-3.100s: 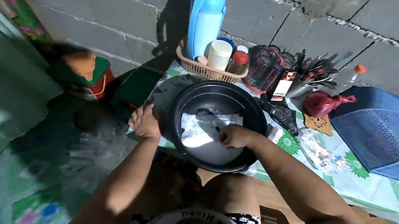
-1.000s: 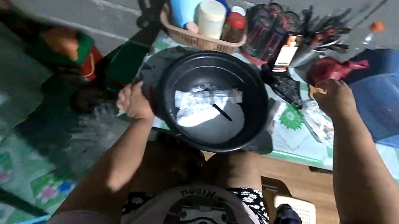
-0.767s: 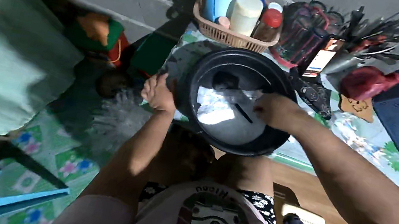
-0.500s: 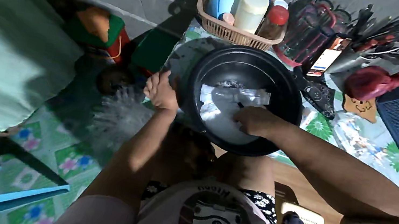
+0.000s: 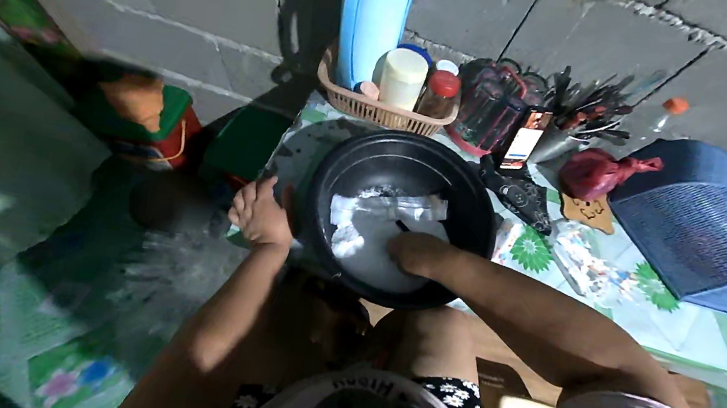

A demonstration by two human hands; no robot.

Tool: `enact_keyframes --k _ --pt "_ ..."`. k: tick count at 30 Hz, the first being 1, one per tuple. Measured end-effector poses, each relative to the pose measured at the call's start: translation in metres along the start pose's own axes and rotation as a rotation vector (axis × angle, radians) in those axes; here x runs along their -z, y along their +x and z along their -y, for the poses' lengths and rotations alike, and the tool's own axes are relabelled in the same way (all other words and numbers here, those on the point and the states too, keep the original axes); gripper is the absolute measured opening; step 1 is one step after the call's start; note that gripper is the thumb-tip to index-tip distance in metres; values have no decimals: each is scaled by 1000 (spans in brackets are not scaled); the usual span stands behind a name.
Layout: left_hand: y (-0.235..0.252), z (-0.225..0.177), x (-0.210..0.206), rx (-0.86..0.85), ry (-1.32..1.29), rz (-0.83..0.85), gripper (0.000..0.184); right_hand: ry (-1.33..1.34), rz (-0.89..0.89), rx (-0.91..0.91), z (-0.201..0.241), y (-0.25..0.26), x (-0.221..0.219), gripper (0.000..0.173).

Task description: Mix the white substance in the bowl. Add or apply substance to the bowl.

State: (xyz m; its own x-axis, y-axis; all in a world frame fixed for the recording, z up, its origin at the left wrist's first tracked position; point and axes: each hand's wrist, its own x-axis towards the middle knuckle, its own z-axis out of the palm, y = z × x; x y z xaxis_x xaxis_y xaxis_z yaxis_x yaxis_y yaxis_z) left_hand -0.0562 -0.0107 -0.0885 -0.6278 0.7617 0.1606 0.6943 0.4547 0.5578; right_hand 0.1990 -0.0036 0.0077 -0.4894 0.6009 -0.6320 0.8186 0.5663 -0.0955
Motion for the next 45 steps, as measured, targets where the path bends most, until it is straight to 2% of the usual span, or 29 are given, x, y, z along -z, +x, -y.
enact_keyframes --k 7,20,24,31,37,41,45 --pt "0 0 3 0 8 7 37 -9 -28 33 -6 4 -5 25" --pt "-1 2 1 -22 -8 -21 41 -68 39 16 -9 -5 12 25" --pt "0 3 -1 -23 10 -27 42 -28 31 75 -20 0 11 24" --pt "0 3 0 -31 -1 -22 41 394 -2 29 -27 -5 14 27" --pt "1 3 0 -18 1 -15 38 1135 2 30 -30 -10 8 16" --pt "0 3 0 -11 5 -10 39 1328 -32 6 -30 -11 6 15" --pt "2 3 -1 10 4 5 37 1519 -80 83 -33 -20 8 10"
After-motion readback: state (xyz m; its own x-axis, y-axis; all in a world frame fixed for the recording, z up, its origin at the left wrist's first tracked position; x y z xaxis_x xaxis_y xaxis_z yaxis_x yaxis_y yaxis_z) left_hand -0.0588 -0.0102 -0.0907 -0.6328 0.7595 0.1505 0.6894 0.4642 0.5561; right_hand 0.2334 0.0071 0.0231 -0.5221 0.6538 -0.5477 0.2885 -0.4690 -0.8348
